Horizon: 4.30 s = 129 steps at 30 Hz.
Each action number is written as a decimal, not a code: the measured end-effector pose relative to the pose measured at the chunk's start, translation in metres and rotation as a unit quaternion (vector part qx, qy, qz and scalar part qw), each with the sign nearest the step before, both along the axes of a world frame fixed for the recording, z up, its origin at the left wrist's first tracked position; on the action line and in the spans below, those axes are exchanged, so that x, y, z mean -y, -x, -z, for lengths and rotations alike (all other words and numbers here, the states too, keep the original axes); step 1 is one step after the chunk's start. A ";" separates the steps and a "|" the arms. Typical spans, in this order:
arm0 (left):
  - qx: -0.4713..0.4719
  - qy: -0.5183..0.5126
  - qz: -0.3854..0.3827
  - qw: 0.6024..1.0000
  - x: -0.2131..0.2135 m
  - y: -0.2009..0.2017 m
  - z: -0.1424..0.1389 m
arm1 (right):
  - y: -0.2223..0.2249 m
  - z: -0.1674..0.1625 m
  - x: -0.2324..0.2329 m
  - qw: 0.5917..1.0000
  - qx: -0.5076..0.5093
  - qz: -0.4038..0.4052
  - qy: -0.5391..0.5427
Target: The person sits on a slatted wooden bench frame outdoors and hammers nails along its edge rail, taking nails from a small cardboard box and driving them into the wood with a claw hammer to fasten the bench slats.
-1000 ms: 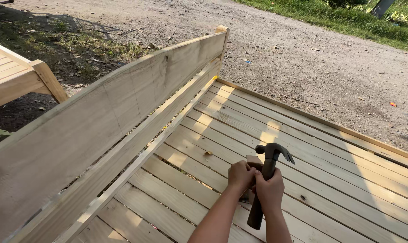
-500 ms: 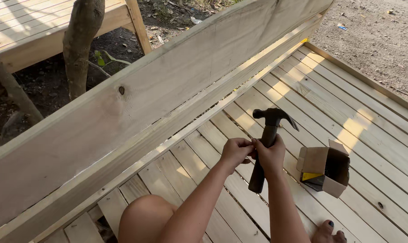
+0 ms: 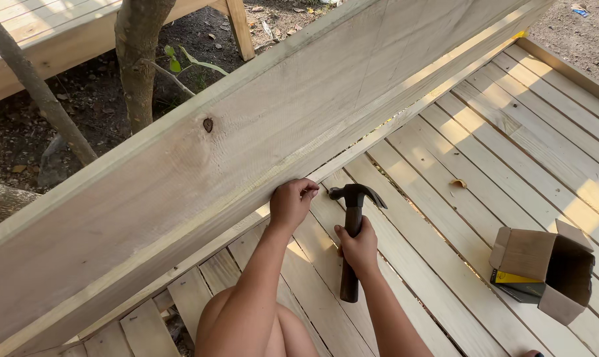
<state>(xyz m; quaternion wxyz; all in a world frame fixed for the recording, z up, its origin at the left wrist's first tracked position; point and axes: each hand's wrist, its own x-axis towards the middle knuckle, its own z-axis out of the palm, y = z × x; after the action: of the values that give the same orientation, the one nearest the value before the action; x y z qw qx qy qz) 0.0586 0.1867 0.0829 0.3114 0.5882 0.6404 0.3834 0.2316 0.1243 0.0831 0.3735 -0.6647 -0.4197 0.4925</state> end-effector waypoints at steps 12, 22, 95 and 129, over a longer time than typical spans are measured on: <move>-0.128 -0.163 0.029 0.978 -0.015 0.000 0.051 | -0.013 0.031 -0.006 0.997 -0.065 0.025 0.018; -0.240 -0.172 0.013 0.955 -0.019 -0.007 0.064 | -0.014 0.030 -0.006 0.996 -0.079 0.032 0.021; -0.324 -0.046 -0.019 0.945 -0.024 -0.027 0.057 | 0.010 -0.021 0.001 0.989 0.132 -0.016 -0.068; -0.315 -0.033 0.006 0.948 -0.005 -0.014 0.060 | 0.028 -0.014 -0.007 0.965 0.227 -0.107 -0.071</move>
<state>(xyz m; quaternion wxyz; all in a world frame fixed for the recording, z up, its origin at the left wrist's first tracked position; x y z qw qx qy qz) 0.0722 0.1922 0.0228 0.0762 0.6930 0.6891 0.1978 0.2038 0.1315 0.0976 0.2596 -0.6818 -0.5964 0.3347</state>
